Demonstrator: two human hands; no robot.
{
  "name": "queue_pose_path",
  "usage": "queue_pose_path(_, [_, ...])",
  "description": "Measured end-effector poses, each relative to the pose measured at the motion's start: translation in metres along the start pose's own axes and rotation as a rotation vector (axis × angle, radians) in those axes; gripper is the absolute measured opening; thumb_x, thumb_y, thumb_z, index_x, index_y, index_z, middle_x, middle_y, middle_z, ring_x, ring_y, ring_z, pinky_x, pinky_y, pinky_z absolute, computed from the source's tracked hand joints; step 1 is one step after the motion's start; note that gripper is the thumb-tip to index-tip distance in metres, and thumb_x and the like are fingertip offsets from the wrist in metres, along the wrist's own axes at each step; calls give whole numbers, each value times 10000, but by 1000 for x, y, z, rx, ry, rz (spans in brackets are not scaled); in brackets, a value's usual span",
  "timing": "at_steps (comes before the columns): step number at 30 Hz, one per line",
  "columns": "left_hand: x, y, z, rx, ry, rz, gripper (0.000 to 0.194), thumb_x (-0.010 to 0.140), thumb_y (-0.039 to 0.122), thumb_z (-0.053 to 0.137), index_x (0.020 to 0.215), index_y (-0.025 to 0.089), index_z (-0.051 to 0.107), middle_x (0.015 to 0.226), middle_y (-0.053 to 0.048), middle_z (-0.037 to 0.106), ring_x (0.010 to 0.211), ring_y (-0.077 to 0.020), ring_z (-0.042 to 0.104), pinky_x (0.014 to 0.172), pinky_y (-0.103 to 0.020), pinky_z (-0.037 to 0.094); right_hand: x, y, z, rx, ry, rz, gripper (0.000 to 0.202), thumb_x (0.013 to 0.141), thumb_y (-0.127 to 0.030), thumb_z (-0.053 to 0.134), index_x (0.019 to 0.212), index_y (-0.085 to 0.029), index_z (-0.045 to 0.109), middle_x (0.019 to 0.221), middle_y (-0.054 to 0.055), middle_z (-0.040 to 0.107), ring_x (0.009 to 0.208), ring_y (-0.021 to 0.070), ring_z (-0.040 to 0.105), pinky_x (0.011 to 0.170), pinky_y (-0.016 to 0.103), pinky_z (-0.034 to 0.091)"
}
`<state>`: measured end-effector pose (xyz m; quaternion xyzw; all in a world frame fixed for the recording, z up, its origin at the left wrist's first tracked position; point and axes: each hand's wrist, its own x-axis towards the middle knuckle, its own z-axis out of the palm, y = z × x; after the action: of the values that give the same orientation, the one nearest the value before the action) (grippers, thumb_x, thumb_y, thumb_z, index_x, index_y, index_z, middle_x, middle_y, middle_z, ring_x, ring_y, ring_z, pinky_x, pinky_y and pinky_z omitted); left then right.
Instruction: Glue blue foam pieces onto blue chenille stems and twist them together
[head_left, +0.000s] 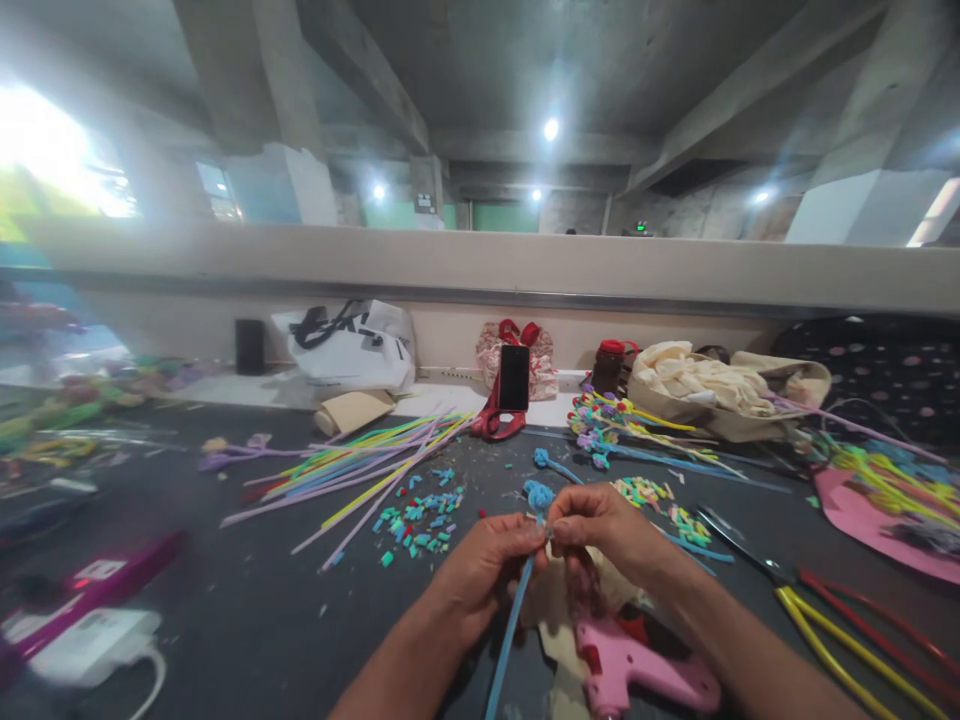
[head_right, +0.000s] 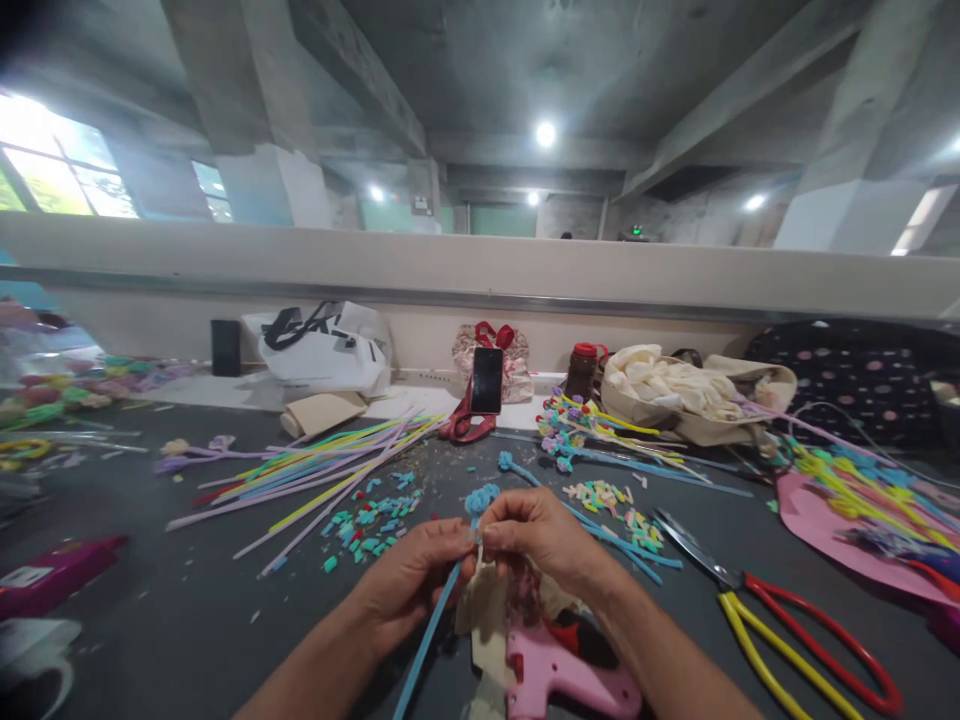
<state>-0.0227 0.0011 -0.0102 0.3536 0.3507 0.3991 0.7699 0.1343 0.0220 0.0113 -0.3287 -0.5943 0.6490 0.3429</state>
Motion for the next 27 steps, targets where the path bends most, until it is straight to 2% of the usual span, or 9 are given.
queue_pose_path(5, [-2, -7, -2, 4, -35, 2, 156, 613, 248, 630, 568, 121, 550, 448, 21, 526, 349, -35, 412, 373, -155, 265, 1, 5, 0, -28, -18, 28, 198, 569, -300, 687, 589, -133, 582, 450, -42, 562, 350, 63, 485, 357, 156, 361])
queue_pose_path(8, [-3, -6, -3, -13, -26, 19, 145, 621, 242, 630, 590, 122, 555, 447, 36, 506, 348, -23, 400, 378, -144, 276, 3, 1, 0, -77, -21, 6, 220, 627, -346, 636, 617, -131, 589, 510, -20, 590, 377, 71, 508, 370, 162, 366])
queue_pose_path(10, [-4, -4, -5, -19, -1, 46, 152, 629, 253, 625, 599, 123, 552, 453, 43, 496, 342, -14, 384, 363, -137, 261, -2, -6, -2, -224, 21, -27, 249, 702, -372, 555, 650, -133, 603, 572, 3, 610, 413, 84, 529, 377, 169, 365])
queue_pose_path(13, [-5, -1, -9, 47, 42, 80, 202, 655, 308, 597, 608, 117, 551, 478, 30, 520, 316, -6, 352, 324, -140, 215, -26, -18, -8, -622, 97, -94, 253, 781, -323, 455, 690, -154, 619, 614, 17, 615, 513, 114, 553, 419, 178, 364])
queue_pose_path(15, [-5, -2, -10, 114, 68, 86, 231, 656, 339, 587, 609, 118, 541, 523, 5, 569, 315, -10, 363, 321, -143, 227, -51, -22, -10, -857, 76, -116, 172, 755, -261, 497, 672, -173, 620, 596, 3, 603, 542, 116, 542, 495, 190, 379])
queue_pose_path(17, [-5, -4, -10, 158, 87, 67, 238, 635, 351, 597, 601, 131, 511, 586, -21, 614, 356, -33, 433, 343, -149, 279, -76, -20, -8, -1000, 21, -65, 88, 717, -231, 539, 719, -204, 622, 665, 0, 616, 588, 125, 542, 535, 193, 379])
queue_pose_path(20, [-5, -9, -8, 274, 134, 35, 229, 614, 345, 595, 609, 150, 474, 615, -37, 633, 431, -81, 526, 343, -147, 285, -100, -10, -3, -1205, 63, 45, 131, 610, -164, 594, 725, -225, 605, 719, 1, 610, 634, 152, 540, 544, 203, 372])
queue_pose_path(23, [-5, -14, -5, 454, 159, 30, 169, 624, 307, 552, 631, 155, 479, 579, -26, 628, 387, -81, 516, 305, -135, 233, -106, 2, 1, -1327, 119, 87, 211, 563, -157, 603, 757, -240, 598, 764, 18, 617, 702, 188, 553, 580, 221, 384])
queue_pose_path(27, [-5, -19, -5, 575, 113, -7, 89, 619, 250, 497, 627, 167, 465, 596, -23, 638, 338, -86, 519, 262, -133, 191, -104, 10, -5, -1248, 134, 12, 144, 681, -226, 526, 799, -251, 605, 778, 26, 631, 726, 178, 567, 620, 215, 399])
